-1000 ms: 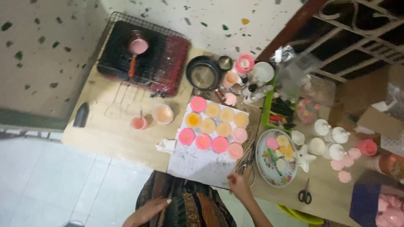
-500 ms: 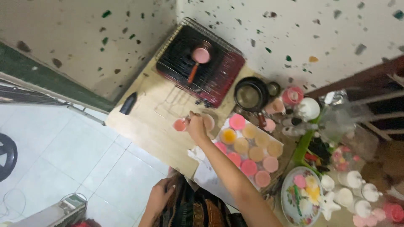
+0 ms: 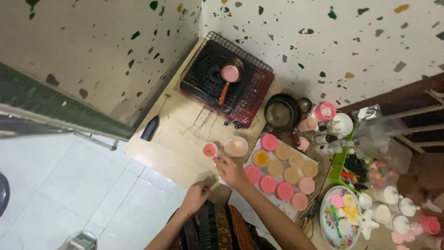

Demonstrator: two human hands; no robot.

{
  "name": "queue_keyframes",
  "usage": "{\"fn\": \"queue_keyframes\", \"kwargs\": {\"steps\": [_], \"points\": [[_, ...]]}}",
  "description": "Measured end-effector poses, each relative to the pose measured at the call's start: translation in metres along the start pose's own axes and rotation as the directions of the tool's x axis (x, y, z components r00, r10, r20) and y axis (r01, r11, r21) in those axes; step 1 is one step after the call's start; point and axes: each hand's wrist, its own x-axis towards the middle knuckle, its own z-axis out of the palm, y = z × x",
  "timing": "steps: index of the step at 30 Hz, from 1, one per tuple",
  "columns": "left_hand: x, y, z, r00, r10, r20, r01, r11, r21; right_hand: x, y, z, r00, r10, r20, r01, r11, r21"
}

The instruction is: Pouring colored wax and adding scents to candle molds.

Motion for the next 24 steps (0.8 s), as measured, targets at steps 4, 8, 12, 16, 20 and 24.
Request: {"fn": "queue_keyframes", "kwargs": {"steps": [4, 8, 12, 16, 20, 24], "points": [[0.035, -0.015, 0.023, 0.993, 0.061, 0.103, -0.074, 0.989, 0.128, -0.026, 0.01, 0.009, 0.996, -0.091, -0.023, 0.088, 0.99, -0.114], [0.057, -0.016, 0.055, 0.952, 0.292, 0.087, -0.3, 0.95, 0.09, -0.027, -0.001, 0.0, 0.956, 0.207, -0.207, -0.198, 0.978, 0.066], [0.074, -0.013, 0.081, 0.937, 0.344, 0.058, -0.348, 0.933, 0.091, -0.019, 0.007, -0.029, 0.788, 0.508, -0.348, -0.323, 0.822, 0.469], [0.088, 0.013, 0.095, 0.966, 0.248, -0.079, -0.248, 0.969, 0.009, -0.015, 0.036, -0.046, 0.707, 0.424, -0.566, -0.36, 0.905, 0.228], [0.108, 0.051, 0.089, 0.98, -0.129, -0.154, 0.102, 0.979, -0.176, -0.001, 0.066, -0.043, 0.95, 0.118, -0.29, -0.199, 0.943, -0.268], [0.141, 0.043, 0.096, 0.938, 0.004, -0.347, -0.049, 0.991, -0.121, 0.005, 0.074, -0.036, 0.975, 0.199, -0.102, -0.221, 0.924, -0.312]]}}
